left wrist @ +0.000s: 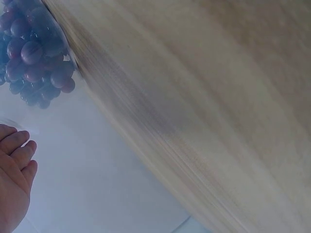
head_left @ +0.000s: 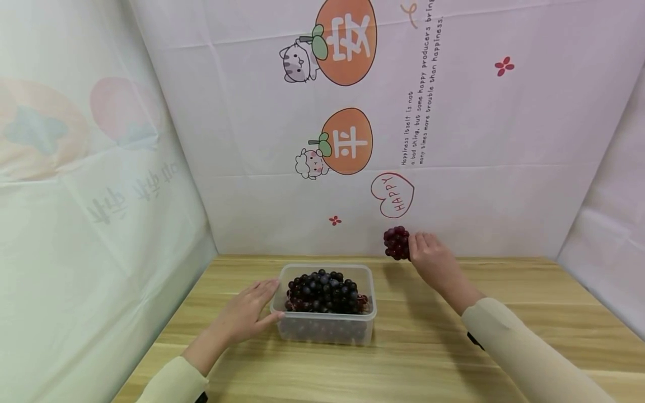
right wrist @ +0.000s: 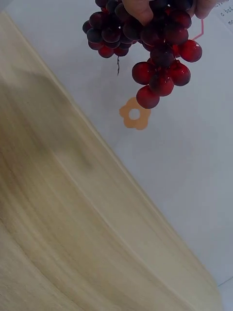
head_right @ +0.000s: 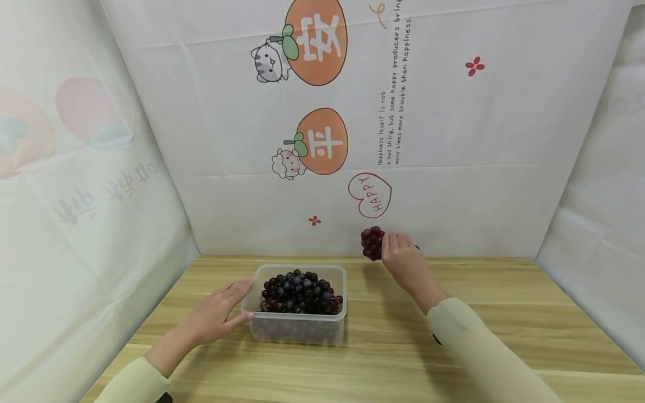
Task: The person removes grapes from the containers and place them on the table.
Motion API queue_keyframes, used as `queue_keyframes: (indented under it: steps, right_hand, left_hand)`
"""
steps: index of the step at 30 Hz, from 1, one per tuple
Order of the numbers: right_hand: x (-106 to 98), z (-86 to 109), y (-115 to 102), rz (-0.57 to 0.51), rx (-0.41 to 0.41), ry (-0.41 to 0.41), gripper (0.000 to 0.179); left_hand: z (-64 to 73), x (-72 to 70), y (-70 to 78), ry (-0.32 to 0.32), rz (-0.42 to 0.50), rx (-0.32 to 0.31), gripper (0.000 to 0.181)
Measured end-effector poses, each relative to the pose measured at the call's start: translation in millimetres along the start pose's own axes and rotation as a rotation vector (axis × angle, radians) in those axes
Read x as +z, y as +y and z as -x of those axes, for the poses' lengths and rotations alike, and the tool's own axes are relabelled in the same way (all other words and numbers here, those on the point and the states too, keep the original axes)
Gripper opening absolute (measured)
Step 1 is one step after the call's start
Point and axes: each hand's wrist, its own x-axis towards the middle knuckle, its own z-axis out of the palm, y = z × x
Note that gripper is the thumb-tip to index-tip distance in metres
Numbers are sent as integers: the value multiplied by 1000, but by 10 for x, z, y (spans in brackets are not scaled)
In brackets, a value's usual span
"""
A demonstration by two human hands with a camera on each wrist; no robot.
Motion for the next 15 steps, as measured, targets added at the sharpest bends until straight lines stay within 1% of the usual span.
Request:
queue_keyframes:
  steps: [5, 11, 13, 15]
  right_hand:
    - [41, -8, -56, 12, 3, -6, 22]
    - [95, -10, -110, 23, 6, -4, 38]
    - [120, 3, -121, 27, 8, -15, 37]
    - [145, 19, -130, 29, 13, -32, 30]
  left_hand:
    - [-5, -2, 4, -5, 6, -1, 77]
    - [1, -1, 3, -8, -1, -7, 77]
    - [1, -1, 5, 2, -2, -2, 77]
    - [1, -2, 8, 13, -1, 5, 76]
